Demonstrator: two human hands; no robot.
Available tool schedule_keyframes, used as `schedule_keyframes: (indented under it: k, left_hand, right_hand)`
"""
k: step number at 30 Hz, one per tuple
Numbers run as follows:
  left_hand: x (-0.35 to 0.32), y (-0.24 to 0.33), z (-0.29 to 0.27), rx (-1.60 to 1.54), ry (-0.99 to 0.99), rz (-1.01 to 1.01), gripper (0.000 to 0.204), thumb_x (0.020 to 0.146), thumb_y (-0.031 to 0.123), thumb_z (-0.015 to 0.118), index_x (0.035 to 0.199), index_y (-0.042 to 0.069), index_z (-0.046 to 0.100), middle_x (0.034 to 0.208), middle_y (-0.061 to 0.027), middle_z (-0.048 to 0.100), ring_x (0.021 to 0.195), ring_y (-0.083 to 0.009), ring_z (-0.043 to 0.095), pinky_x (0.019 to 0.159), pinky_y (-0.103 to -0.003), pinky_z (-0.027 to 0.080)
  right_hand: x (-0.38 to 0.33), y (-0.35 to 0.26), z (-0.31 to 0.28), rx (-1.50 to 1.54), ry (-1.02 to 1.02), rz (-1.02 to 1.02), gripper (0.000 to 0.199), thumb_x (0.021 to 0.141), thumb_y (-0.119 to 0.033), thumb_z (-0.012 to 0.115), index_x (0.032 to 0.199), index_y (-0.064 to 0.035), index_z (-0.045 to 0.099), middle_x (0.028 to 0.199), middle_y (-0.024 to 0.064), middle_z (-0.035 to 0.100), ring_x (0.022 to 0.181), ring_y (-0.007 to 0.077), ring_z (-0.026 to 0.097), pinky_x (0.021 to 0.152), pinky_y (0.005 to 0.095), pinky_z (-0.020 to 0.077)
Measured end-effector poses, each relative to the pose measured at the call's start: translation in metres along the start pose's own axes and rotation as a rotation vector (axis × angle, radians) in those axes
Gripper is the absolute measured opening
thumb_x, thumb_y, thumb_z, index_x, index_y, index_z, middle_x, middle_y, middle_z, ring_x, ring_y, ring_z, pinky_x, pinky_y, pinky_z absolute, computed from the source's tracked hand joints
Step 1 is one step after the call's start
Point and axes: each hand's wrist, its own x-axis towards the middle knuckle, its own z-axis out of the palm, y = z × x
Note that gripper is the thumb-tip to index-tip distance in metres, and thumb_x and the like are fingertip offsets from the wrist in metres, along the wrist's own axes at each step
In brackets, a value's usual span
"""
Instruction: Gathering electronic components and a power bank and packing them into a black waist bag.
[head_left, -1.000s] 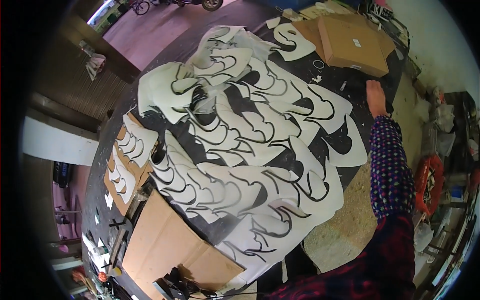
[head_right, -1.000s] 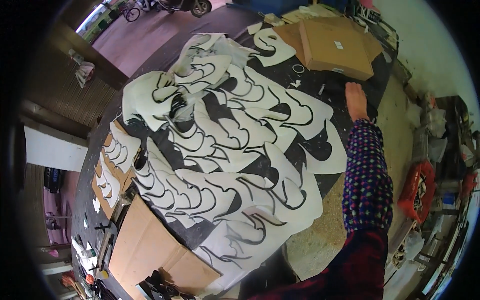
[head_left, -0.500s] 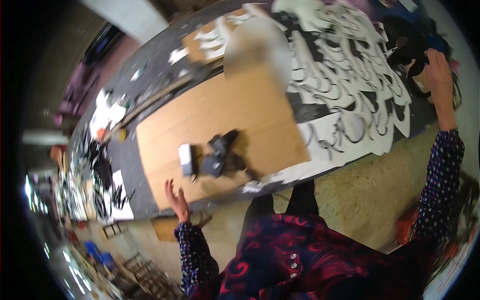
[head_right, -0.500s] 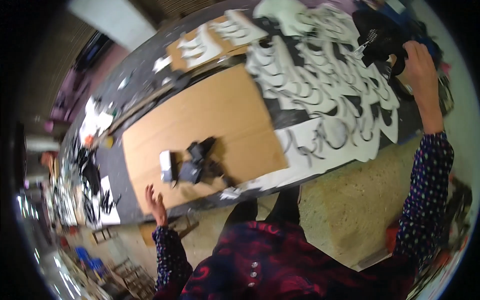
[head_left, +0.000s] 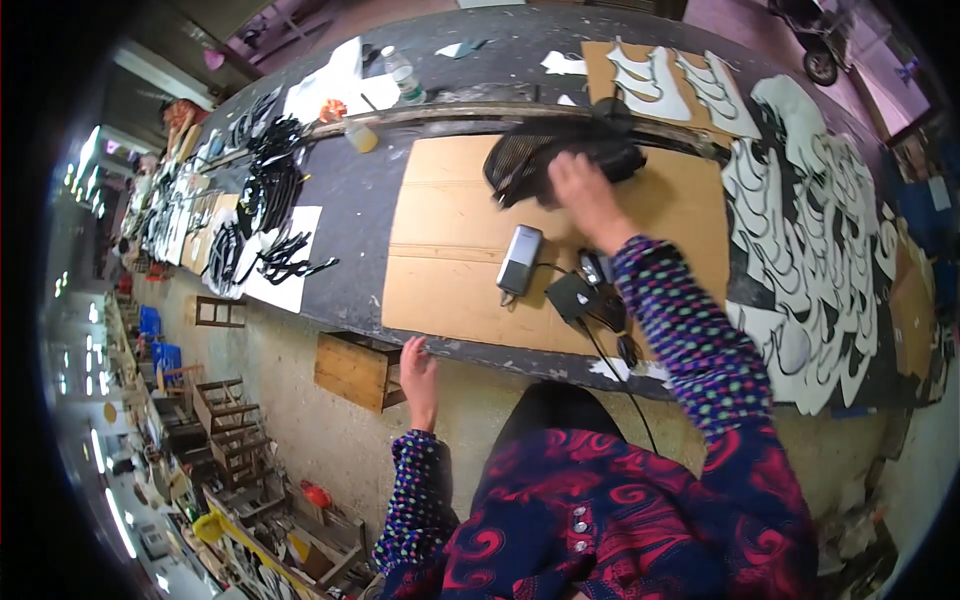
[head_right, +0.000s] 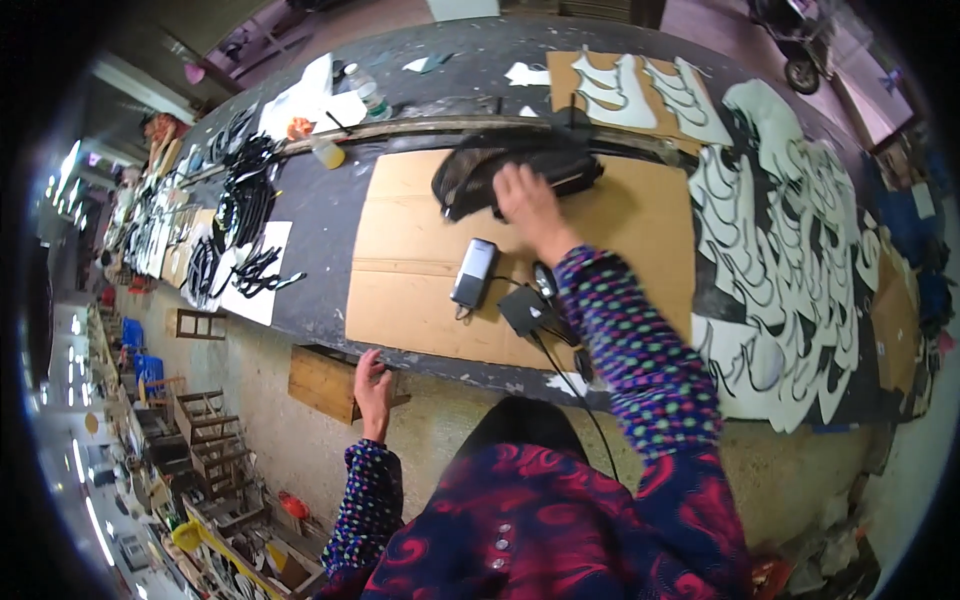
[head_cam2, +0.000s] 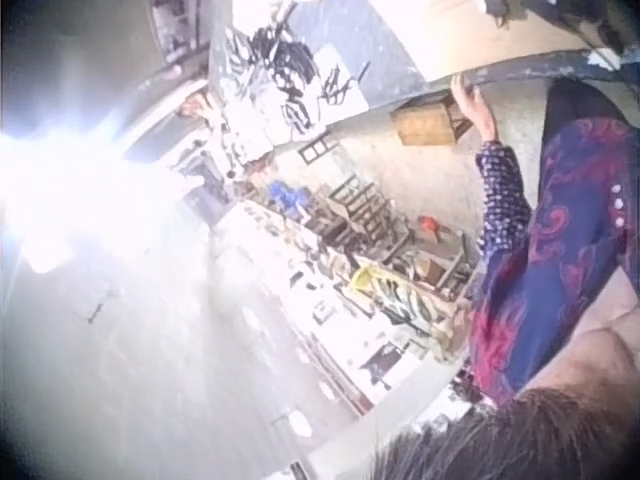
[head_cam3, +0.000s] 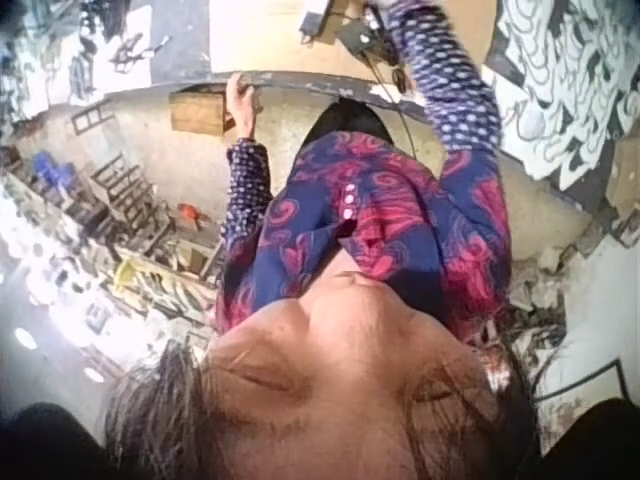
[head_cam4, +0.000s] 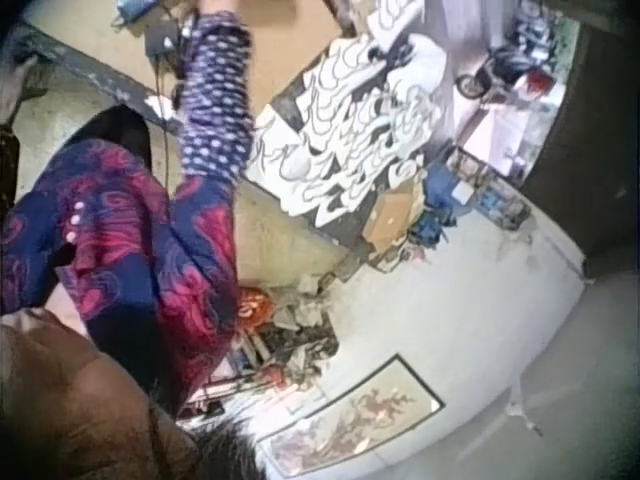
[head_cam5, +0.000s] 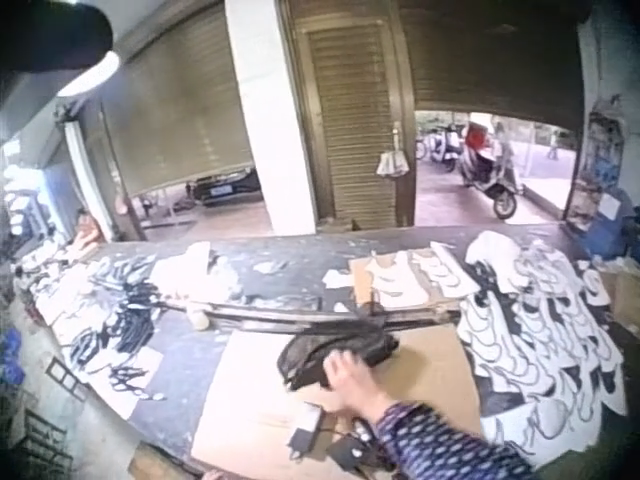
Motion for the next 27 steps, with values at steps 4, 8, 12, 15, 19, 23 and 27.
schedule_keyframes:
  k: [4,8,12,15,19,23,27]
  left_hand:
    - [0.005,0.001,-0.003,0.068,-0.053,-0.072,0.043,0.078,-0.003,0.056,0.120,0.005,0.053,0.130,-0.0067,0.047,0.100,-0.0165,0.055,0.086,-0.029,0.046]
    - [0.043,0.014,0.013,-0.063,-0.103,-0.099,0.039,0.081,-0.001,0.054,0.120,0.004,0.054,0.127,-0.0065,0.049,0.102,-0.0156,0.054,0.085,-0.027,0.046]
    - [0.123,0.018,0.041,-0.164,-0.082,-0.003,0.033,0.087,0.005,0.054,0.119,0.002,0.054,0.121,-0.0087,0.053,0.106,-0.0161,0.052,0.090,-0.028,0.042]
    - [0.201,0.044,0.072,0.014,-0.031,0.306,0.032,0.085,0.003,0.053,0.117,0.003,0.053,0.117,-0.0141,0.054,0.109,-0.0274,0.051,0.093,-0.034,0.040]
    - [0.267,0.047,0.103,0.138,-0.085,0.297,0.031,0.081,-0.002,0.051,0.112,0.003,0.053,0.111,-0.0150,0.054,0.106,-0.0327,0.049,0.091,-0.040,0.040]
    - [0.288,0.033,0.117,0.059,-0.146,0.222,0.026,0.083,0.001,0.053,0.108,0.000,0.058,0.100,-0.0191,0.060,0.097,-0.0310,0.057,0.086,-0.037,0.045]
    - [0.280,0.043,0.114,-0.095,-0.253,0.332,0.024,0.082,-0.003,0.050,0.103,0.001,0.060,0.078,-0.0152,0.058,0.075,-0.0294,0.056,0.069,-0.038,0.044]
  right_hand:
    - [-0.023,-0.077,0.062,0.475,-0.148,0.087,0.019,0.077,-0.005,0.050,0.096,-0.0049,0.052,0.101,0.0092,0.054,0.094,0.0271,0.054,0.076,0.0380,0.0472]
    - [-0.009,-0.055,0.061,0.518,-0.157,0.130,0.020,0.079,-0.005,0.050,0.099,-0.0041,0.051,0.103,0.0090,0.053,0.093,0.0280,0.053,0.079,0.0389,0.0456]
    - [0.036,-0.027,0.081,0.342,-0.230,0.192,0.036,0.082,-0.009,0.056,0.117,-0.0033,0.046,0.124,0.0130,0.047,0.113,0.0292,0.045,0.091,0.0403,0.0386]
    - [0.054,-0.018,0.111,0.328,-0.248,0.104,0.041,0.081,-0.006,0.054,0.121,-0.0047,0.044,0.126,0.0130,0.044,0.114,0.0280,0.044,0.089,0.0400,0.0377]
    - [0.081,-0.021,0.137,0.347,-0.552,0.032,0.054,0.077,0.002,0.051,0.129,-0.0049,0.037,0.131,0.0111,0.040,0.122,0.0277,0.036,0.093,0.0469,0.0317]
    - [0.084,-0.025,0.146,0.370,-0.604,0.076,0.064,0.073,0.007,0.052,0.132,-0.0053,0.033,0.129,0.0102,0.042,0.121,0.0274,0.035,0.093,0.0482,0.0297]
    - [0.081,-0.018,0.131,0.410,-0.531,0.065,0.057,0.072,0.003,0.060,0.126,-0.0076,0.044,0.114,0.0087,0.046,0.113,0.0248,0.041,0.089,0.0428,0.0322]
